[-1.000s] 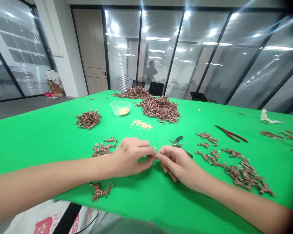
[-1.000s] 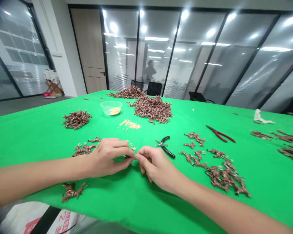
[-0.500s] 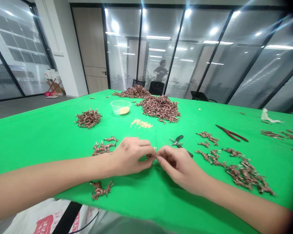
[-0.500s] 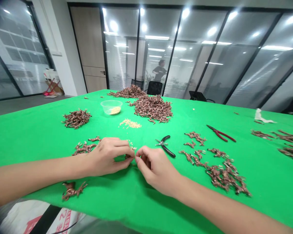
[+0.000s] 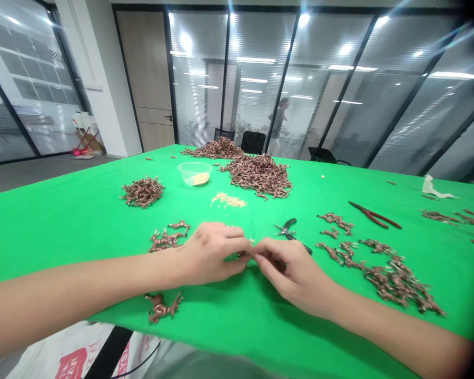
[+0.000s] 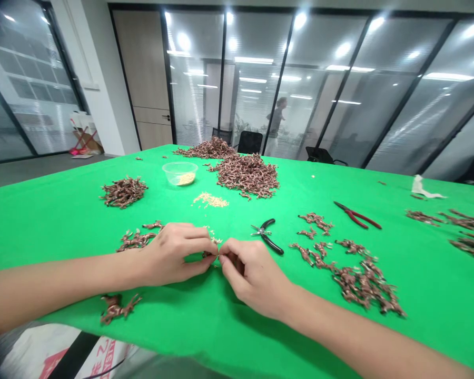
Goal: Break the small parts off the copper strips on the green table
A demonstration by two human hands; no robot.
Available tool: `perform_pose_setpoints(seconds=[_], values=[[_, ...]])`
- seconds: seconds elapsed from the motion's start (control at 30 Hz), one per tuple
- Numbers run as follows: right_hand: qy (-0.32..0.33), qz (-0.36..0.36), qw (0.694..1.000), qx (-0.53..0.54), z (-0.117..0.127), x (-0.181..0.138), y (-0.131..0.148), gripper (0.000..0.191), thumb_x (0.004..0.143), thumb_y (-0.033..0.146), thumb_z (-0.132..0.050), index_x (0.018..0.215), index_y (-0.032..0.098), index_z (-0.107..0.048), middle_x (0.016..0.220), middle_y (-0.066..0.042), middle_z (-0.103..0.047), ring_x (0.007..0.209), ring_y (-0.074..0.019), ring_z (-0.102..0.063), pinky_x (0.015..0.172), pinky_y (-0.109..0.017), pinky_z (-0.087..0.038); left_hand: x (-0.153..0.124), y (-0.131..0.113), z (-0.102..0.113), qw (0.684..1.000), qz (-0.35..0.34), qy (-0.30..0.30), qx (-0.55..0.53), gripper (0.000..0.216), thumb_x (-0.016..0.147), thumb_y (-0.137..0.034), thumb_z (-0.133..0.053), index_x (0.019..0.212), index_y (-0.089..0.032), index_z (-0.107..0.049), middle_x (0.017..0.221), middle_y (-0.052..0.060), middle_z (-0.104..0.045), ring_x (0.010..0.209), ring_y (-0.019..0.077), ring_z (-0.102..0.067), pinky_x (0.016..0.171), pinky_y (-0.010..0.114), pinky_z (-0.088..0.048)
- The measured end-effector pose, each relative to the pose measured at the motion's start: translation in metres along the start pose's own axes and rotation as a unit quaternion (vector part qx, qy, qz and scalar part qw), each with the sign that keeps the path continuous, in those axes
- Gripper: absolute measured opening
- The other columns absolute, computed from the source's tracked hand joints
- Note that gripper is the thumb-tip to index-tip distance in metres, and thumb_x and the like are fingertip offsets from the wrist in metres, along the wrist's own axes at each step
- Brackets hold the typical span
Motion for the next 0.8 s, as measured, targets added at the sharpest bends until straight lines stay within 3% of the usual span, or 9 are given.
perform_pose_setpoints(seconds=[0.37,0.53,0.7,0.8], values=[[-0.043,0.024,0.997,-0.058,0.0025,0.0004,-0.0052,0.018,0.098,0.020,-0.047,0.085,0.018,-0.059,0.062,0.003,-0.049,0.055,-0.0126,-0.044,0.055,-0.026,-0.032,0.0023,0.0013,0.0047,0.986,0.074,-0.005,-0.149,0.020,0.088,-0.015,-0.059,0.103,-0.017,-0.071,0.085,0.004,-0.075,0.073,0.0140,-0.069,0.067,0.024,-0.051],[-0.065,0.078,0.988,-0.113,0.0018,-0.0013,-0.0077,0.015,0.098,0.017,-0.046,0.088,0.018,-0.058,0.068,0.000,-0.056,0.058,-0.0134,-0.049,0.058,-0.026,-0.036,0.0010,0.0056,0.0022,0.959,0.163,-0.010,-0.231,0.039,0.084,-0.013,-0.065,0.121,-0.017,-0.056,0.085,0.002,-0.077,0.078,0.0151,-0.075,0.073,0.025,-0.058],[-0.073,0.134,0.975,-0.163,-0.0015,-0.0034,-0.0080,0.016,0.099,0.013,-0.043,0.094,0.017,-0.058,0.079,-0.005,-0.065,0.068,-0.0158,-0.059,0.063,-0.027,-0.041,0.0010,0.0044,-0.0003,0.955,0.171,0.001,-0.241,0.021,0.085,-0.017,-0.066,0.106,-0.015,-0.063,0.084,0.004,-0.078,0.076,0.0148,-0.075,0.072,0.024,-0.059],[-0.076,0.140,0.972,-0.172,-0.0030,-0.0029,-0.0083,0.016,0.100,0.014,-0.043,0.095,0.017,-0.058,0.079,-0.005,-0.066,0.068,-0.0161,-0.061,0.063,-0.027,-0.042,0.0006,0.0044,-0.0011,0.960,0.163,-0.001,-0.227,0.021,0.084,-0.017,-0.067,0.105,-0.015,-0.065,0.084,0.004,-0.078,0.076,0.0148,-0.076,0.072,0.024,-0.059]])
Point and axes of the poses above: each hand's wrist, its own x-axis towards the middle knuckle, its own z-axis out of the back of the hand, y = z × x, the point moved 3 cm from there along x, towards the middle knuckle
